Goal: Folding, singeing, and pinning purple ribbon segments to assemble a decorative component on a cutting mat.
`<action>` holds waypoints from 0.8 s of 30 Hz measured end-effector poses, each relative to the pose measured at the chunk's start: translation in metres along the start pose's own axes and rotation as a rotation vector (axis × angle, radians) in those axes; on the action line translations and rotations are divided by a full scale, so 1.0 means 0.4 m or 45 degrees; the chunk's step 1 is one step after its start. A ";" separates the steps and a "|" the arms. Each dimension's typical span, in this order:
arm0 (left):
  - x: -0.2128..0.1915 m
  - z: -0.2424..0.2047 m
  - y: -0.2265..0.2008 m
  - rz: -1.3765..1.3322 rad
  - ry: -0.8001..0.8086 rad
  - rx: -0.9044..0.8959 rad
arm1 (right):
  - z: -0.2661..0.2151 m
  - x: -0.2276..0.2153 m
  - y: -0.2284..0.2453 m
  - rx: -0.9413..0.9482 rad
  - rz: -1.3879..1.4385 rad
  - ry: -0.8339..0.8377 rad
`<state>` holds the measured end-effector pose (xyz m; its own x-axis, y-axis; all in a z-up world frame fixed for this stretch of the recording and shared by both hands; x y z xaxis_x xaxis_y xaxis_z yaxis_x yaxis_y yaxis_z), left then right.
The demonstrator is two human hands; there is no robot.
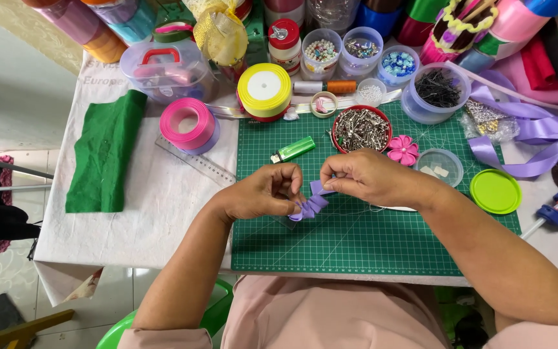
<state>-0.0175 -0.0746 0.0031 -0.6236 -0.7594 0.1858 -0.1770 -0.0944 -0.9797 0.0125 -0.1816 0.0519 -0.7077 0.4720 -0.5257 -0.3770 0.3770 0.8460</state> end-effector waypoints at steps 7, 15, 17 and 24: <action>-0.050 -0.011 -0.011 0.274 -0.200 -0.005 | -0.011 -0.036 -0.025 0.040 -0.021 -0.167; -0.028 -0.049 -0.131 0.567 -0.244 -0.023 | -0.015 0.066 -0.074 0.144 -0.110 -0.061; -0.024 -0.047 -0.147 0.550 -0.239 0.016 | -0.013 0.118 -0.091 0.186 -0.006 -0.017; -0.056 -0.075 -0.151 0.575 -0.278 0.013 | -0.051 0.010 -0.116 0.262 0.230 -0.120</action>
<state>-0.0156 -0.0324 0.0605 -0.4622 -0.8428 -0.2759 0.0817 0.2694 -0.9596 0.0150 -0.2137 0.0124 -0.6903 0.6144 -0.3821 -0.1139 0.4293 0.8960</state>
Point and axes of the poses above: each hand's wrist, its own z-axis towards the middle knuckle, its own x-axis out of the palm, y = z × x, the point moved 10 cm from there along z, towards the middle knuckle, and after that the axes turned 1 degree about x, right-handed, at the moved point
